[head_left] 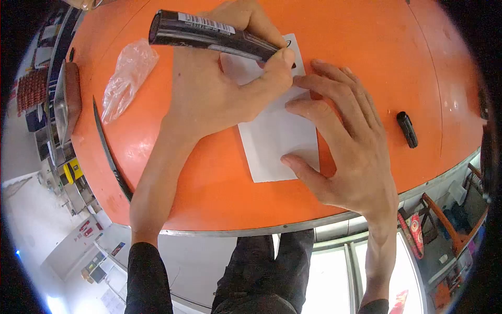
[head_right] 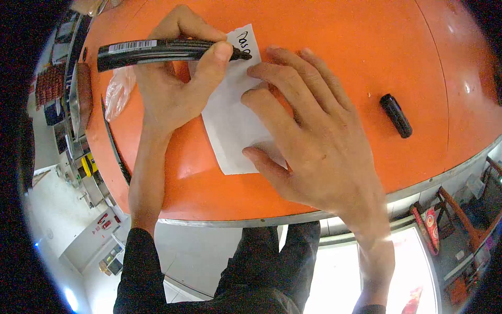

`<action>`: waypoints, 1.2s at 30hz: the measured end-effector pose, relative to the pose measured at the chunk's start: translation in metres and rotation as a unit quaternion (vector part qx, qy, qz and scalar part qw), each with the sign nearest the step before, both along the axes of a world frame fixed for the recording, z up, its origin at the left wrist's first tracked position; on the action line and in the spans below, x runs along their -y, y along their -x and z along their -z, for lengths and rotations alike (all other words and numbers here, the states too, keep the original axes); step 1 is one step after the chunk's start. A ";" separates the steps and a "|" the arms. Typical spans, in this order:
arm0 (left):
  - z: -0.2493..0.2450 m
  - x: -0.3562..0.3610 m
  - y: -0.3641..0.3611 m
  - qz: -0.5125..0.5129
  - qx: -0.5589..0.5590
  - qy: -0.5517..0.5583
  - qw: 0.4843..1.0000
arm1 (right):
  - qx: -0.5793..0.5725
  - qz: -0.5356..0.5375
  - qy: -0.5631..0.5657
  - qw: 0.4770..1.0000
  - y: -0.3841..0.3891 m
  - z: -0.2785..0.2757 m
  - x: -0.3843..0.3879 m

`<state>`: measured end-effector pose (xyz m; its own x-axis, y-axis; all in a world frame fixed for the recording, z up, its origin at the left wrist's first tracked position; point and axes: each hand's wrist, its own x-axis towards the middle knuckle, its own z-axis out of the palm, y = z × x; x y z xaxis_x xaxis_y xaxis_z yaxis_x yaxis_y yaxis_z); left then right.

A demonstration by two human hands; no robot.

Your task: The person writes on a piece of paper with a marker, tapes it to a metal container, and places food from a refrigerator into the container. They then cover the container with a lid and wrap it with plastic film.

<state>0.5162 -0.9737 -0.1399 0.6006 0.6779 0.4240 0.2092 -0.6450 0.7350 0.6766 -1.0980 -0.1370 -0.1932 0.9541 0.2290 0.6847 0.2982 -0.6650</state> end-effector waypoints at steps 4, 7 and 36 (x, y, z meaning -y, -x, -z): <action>-0.005 -0.004 0.004 0.018 -0.027 -0.024 0.999 | -0.005 0.002 -0.007 1.000 -0.001 0.000 0.000; 0.006 -0.005 0.008 0.011 0.001 -0.018 1.000 | -0.008 0.002 -0.010 1.000 0.000 0.001 0.000; -0.003 0.008 0.009 -0.034 -0.011 0.006 0.999 | 0.114 0.057 -0.093 0.987 0.001 0.012 -0.008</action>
<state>0.5072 -0.9814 -0.1371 0.5628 0.7217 0.4031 0.2682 -0.6207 0.7368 0.6754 -1.0899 -0.1493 -0.1533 0.9184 0.3648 0.8465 0.3125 -0.4310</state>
